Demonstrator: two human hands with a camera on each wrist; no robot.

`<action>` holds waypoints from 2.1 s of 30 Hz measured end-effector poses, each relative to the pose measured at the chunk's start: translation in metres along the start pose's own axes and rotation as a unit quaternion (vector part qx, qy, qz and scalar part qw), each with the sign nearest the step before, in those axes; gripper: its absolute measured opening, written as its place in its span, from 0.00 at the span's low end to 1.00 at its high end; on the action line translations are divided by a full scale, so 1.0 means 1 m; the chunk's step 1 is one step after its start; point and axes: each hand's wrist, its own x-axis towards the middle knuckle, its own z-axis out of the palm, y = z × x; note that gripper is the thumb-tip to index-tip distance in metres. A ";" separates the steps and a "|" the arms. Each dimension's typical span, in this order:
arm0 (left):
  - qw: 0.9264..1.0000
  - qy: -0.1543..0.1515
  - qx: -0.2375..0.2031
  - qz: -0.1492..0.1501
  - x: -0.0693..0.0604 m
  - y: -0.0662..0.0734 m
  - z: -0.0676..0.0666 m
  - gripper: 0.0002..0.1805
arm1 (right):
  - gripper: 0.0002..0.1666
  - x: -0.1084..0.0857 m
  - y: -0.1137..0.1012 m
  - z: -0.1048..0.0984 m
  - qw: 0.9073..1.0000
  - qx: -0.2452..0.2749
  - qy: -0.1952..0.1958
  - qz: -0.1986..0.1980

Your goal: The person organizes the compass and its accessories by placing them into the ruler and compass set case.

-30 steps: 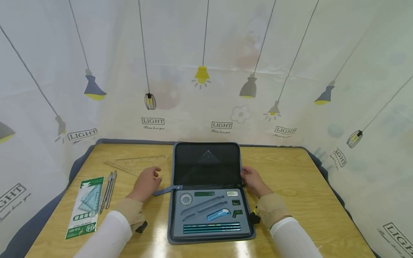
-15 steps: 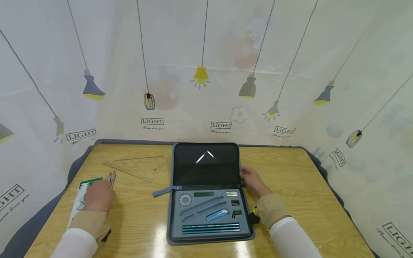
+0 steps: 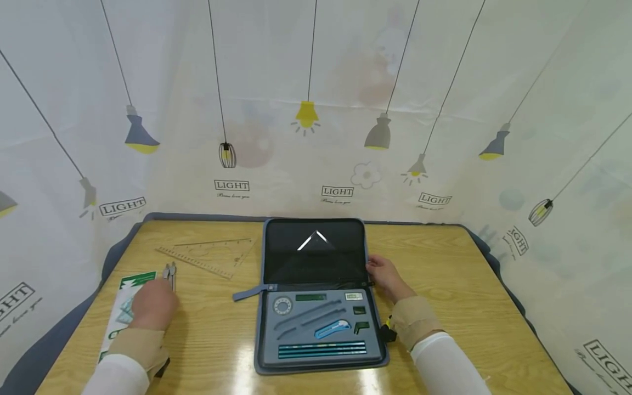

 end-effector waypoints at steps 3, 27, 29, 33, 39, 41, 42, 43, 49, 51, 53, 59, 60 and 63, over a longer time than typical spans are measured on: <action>1.000 0.005 -0.012 0.004 0.000 0.000 0.001 0.12 | 0.23 0.001 0.000 0.000 1.000 0.002 -0.001 0.003; 1.000 -0.006 -0.009 0.025 0.005 0.014 0.002 0.13 | 0.24 -0.001 0.000 0.001 1.000 -0.010 0.010 0.002; 1.000 -0.013 -0.003 0.022 0.008 0.015 0.002 0.11 | 0.24 -0.002 0.000 0.002 1.000 -0.014 0.009 0.000; 1.000 -0.017 -0.004 0.016 0.012 0.015 0.002 0.11 | 0.25 -0.003 -0.002 0.002 1.000 -0.016 0.004 0.001; 0.999 -0.031 -0.029 0.010 0.016 0.015 0.001 0.15 | 0.25 -0.004 -0.003 0.000 1.000 -0.013 0.003 0.006; 0.999 -0.038 -0.034 0.006 0.016 0.016 0.001 0.16 | 0.24 -0.004 -0.003 0.000 1.000 -0.014 0.001 0.004; 0.999 -0.040 -0.035 0.006 0.016 0.017 0.001 0.16 | 0.24 -0.004 -0.003 0.000 1.000 -0.014 0.002 0.004; 0.998 -0.041 -0.037 0.008 0.015 0.019 0.001 0.16 | 0.24 -0.003 -0.003 0.000 1.000 -0.015 0.002 0.002; 0.997 -0.024 -0.055 0.053 0.004 0.040 -0.007 0.13 | 0.25 -0.002 -0.001 0.001 1.000 -0.020 0.001 -0.004; 0.995 -0.024 -0.069 0.074 -0.002 0.051 -0.010 0.12 | 0.25 -0.002 0.000 0.000 1.000 -0.020 0.001 -0.003; 0.991 -0.030 -0.089 0.097 -0.007 0.063 -0.013 0.10 | 0.25 -0.002 0.000 0.000 1.000 -0.020 0.003 0.002; 0.976 -0.046 -0.140 0.157 -0.018 0.101 -0.010 0.08 | 0.24 -0.003 -0.002 0.000 1.000 -0.026 0.004 0.001; 0.974 -0.048 -0.146 0.167 -0.020 0.106 -0.007 0.07 | 0.24 -0.004 -0.002 0.000 1.000 -0.028 0.004 -0.002; 0.968 -0.050 -0.154 0.193 -0.026 0.125 0.002 0.04 | 0.24 -0.005 -0.003 0.000 1.000 -0.029 0.003 -0.006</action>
